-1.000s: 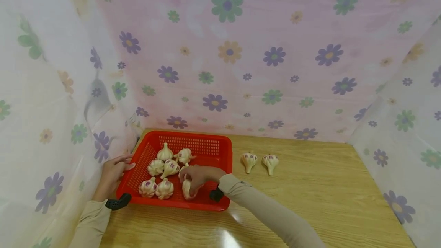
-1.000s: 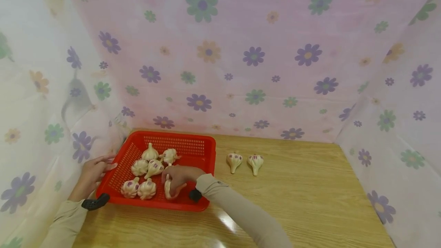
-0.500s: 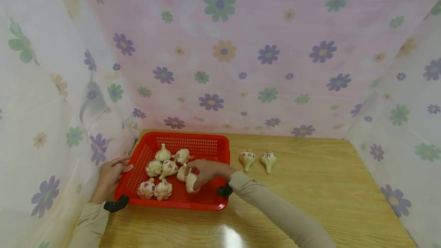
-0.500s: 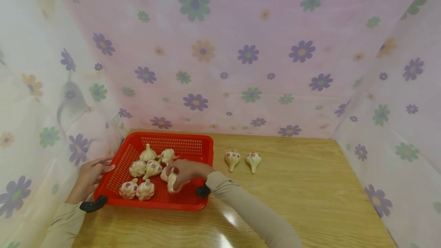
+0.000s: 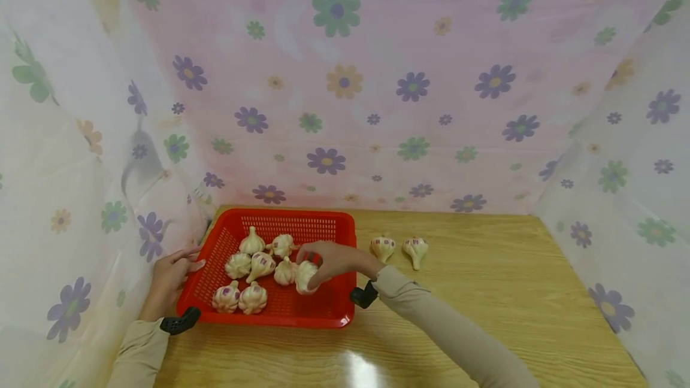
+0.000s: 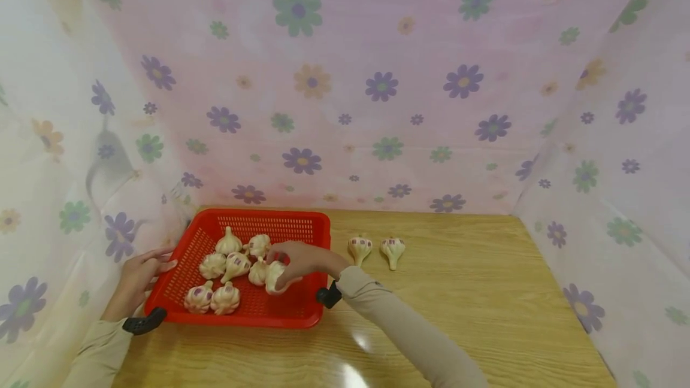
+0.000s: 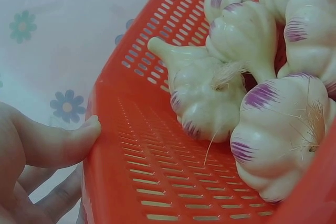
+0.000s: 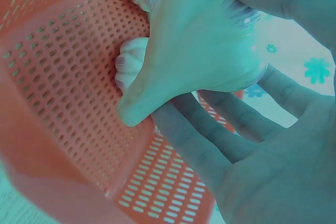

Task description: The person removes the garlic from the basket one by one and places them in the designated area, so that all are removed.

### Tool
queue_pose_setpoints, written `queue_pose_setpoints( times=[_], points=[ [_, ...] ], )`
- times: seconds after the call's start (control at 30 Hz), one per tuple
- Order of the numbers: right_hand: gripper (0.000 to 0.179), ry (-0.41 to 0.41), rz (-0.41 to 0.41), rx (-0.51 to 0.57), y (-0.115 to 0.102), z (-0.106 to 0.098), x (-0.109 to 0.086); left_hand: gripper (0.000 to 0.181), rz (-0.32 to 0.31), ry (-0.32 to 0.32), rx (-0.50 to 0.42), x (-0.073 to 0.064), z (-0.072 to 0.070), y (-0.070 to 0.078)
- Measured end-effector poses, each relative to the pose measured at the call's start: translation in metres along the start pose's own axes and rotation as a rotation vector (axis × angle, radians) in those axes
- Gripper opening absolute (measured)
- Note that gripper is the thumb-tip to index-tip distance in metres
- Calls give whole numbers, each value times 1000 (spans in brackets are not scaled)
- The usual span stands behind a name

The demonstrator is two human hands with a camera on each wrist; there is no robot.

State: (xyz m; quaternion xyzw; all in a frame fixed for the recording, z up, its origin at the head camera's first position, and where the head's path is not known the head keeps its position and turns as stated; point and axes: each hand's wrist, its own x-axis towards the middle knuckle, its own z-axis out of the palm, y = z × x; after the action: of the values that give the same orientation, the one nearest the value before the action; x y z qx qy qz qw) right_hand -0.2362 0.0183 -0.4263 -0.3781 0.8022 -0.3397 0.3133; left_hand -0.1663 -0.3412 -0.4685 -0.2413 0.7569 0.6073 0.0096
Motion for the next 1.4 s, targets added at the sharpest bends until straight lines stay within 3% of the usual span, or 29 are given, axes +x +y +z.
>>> queue_pose_setpoints(
  times=[0.5, 1.4],
  points=[
    [42, 91, -25, 51, 8, -14, -31, 54, 20, -10, 15, -3, -1, 1],
    [45, 186, -34, 308, 27, -38, -74, 51, 23, -22, 38, -3, 0, 1]
  ],
)
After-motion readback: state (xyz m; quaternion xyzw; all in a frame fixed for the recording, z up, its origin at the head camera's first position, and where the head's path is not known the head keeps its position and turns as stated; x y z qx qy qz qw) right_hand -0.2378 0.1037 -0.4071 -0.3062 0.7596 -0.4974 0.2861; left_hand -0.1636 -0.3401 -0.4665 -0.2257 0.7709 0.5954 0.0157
